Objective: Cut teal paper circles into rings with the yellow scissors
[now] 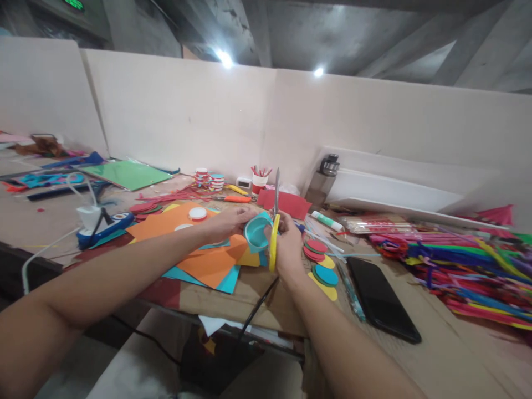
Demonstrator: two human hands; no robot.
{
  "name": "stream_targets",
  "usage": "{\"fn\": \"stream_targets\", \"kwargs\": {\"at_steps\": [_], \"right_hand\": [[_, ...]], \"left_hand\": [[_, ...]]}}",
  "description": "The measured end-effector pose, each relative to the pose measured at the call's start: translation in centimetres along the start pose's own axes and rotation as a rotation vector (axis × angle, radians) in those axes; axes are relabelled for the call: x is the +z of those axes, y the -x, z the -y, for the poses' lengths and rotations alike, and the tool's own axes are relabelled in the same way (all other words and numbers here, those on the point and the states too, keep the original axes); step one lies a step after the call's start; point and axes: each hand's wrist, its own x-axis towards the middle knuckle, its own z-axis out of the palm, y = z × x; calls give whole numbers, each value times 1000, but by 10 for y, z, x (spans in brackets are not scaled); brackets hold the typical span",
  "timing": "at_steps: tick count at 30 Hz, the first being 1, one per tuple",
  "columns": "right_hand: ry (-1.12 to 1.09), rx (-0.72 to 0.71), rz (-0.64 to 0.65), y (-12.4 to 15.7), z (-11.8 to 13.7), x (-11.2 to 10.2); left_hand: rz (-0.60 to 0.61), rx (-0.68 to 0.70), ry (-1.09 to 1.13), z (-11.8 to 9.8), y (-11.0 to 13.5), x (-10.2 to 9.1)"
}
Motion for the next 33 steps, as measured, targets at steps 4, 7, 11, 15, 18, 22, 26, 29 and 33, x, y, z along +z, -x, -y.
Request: {"fn": "stream_targets", "kwargs": {"at_steps": [4, 7, 11, 15, 18, 22, 26, 29, 33], "right_hand": [[-24, 21, 37, 0, -1, 0], [-72, -7, 78, -1, -1, 2], [-178, 13, 71, -4, -1, 6], [-244, 33, 66, -6, -2, 6], [-193, 7, 96, -3, 1, 5], [77, -74, 138, 7, 14, 5], [236, -147, 223, 13, 19, 5], [312, -149, 256, 12, 13, 3], [383, -115, 264, 11, 8, 0]], "left_hand": [[88, -14, -46, -3, 5, 3], [-1, -11, -25, -4, 5, 2], [-160, 38, 72, -6, 1, -6], [-225, 139, 227, -15, 1, -11], [-283, 177, 361, -22, 3, -10], [-369, 196, 463, -26, 4, -8], [-408, 229, 473, -25, 3, -8], [-411, 263, 473, -24, 3, -9], [-421, 270, 460, -23, 3, -8]]}}
